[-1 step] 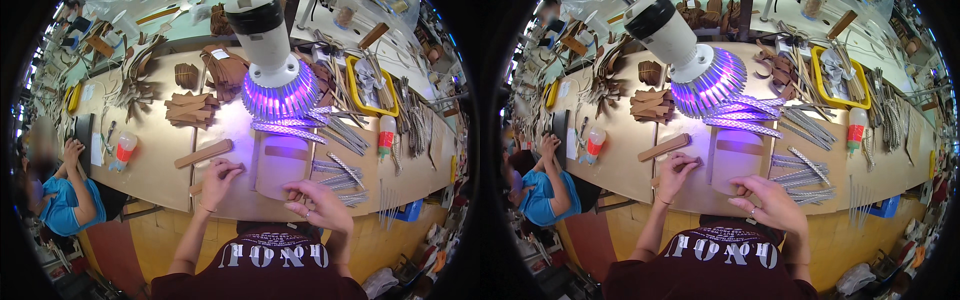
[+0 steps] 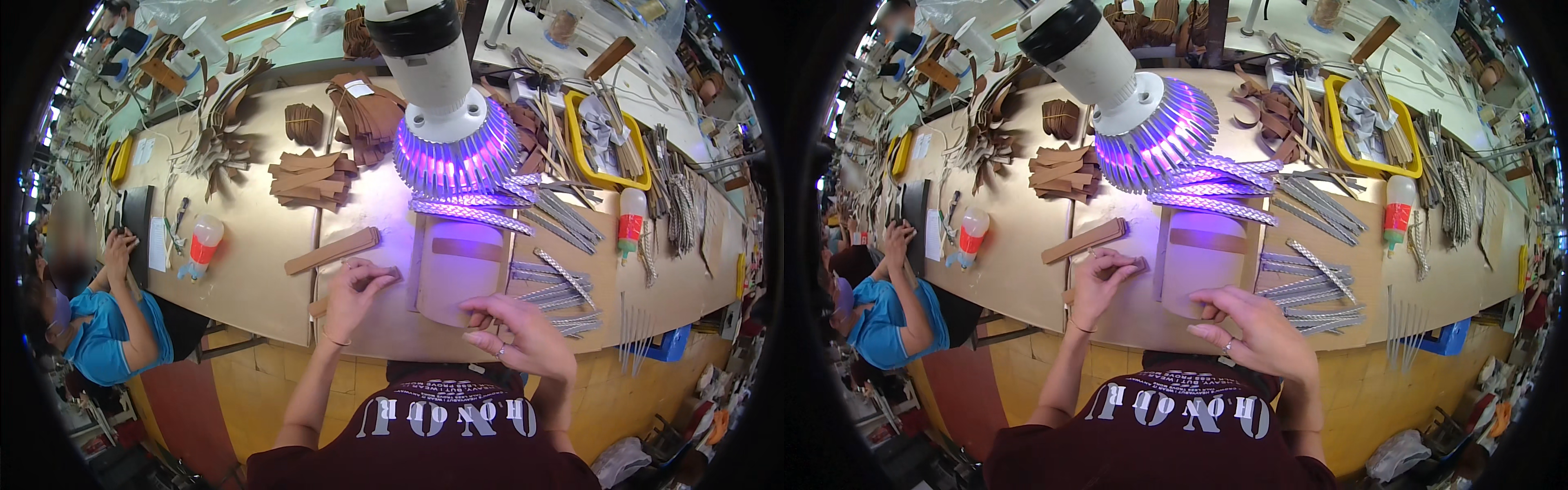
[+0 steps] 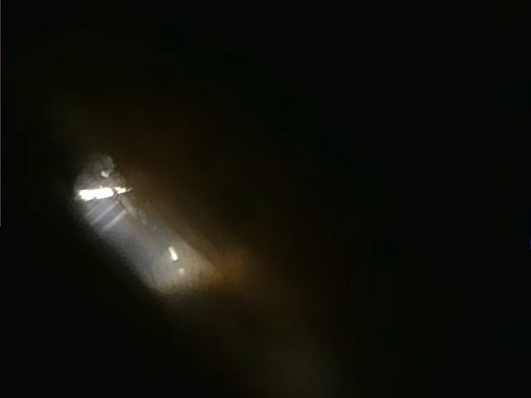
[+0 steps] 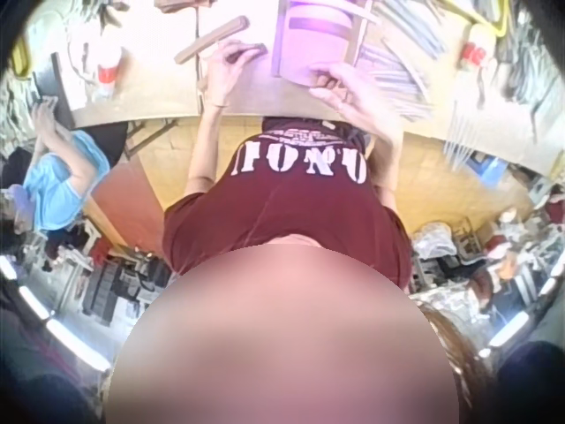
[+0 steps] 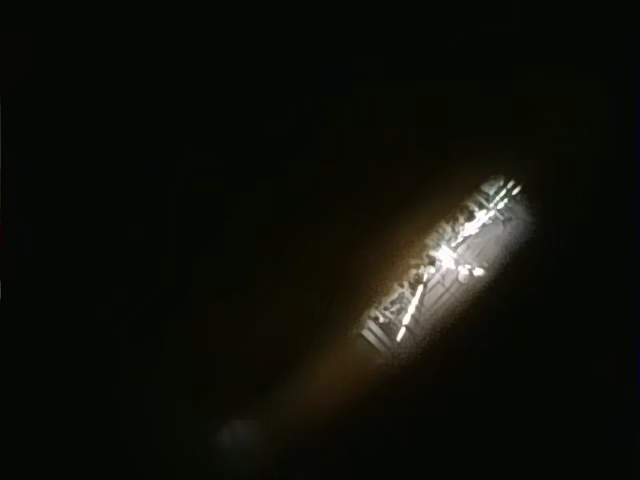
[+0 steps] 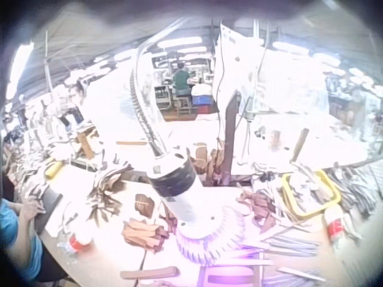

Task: The person repeatedly picks up braided cords and wraps them around a cylindrical cardboard form under a UV lamp. They also handle brown leather strips, placing them on the table and occasionally adjusting the cords on the form. The process is repetitive and focused on arranging the cords in layers.

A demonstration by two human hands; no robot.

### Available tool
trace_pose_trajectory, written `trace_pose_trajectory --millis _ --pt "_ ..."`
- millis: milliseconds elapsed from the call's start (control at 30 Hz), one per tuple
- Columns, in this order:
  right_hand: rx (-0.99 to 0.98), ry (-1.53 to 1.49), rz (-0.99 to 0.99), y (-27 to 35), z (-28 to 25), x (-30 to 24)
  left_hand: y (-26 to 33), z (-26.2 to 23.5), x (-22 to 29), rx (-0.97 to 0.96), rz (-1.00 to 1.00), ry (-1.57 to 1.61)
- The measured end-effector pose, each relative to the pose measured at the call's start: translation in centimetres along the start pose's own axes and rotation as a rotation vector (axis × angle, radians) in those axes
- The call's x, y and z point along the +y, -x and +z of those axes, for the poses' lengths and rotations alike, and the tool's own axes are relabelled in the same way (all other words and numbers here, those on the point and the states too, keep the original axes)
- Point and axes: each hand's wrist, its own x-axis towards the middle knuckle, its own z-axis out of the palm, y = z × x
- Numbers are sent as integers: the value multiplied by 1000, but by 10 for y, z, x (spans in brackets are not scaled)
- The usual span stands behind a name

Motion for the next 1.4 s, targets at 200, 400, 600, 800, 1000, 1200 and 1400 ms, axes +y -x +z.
trace_pose_trajectory --millis 200,400,600,800,1000,1200,1400 --pt "6 -114 -32 -17 6 -18 -9 -43 23 462 -126 -42" --pt "-95 -94 -173 -68 47 -42 16 -66 62 594 -3 190" --pt "242 265 -362 -110 103 -40 31 -53 84 500 -12 287" --pt "-125 415 -225 -103 111 -23 40 -61 87 507 2 374" --pt "-96 563 -221 -116 126 -8 35 -92 84 783 169 516" --pt "176 600 -340 -110 127 -5 34 -104 88 688 190 714" --pt "348 43 -382 -71 62 -41 18 -50 103 345 60 980"
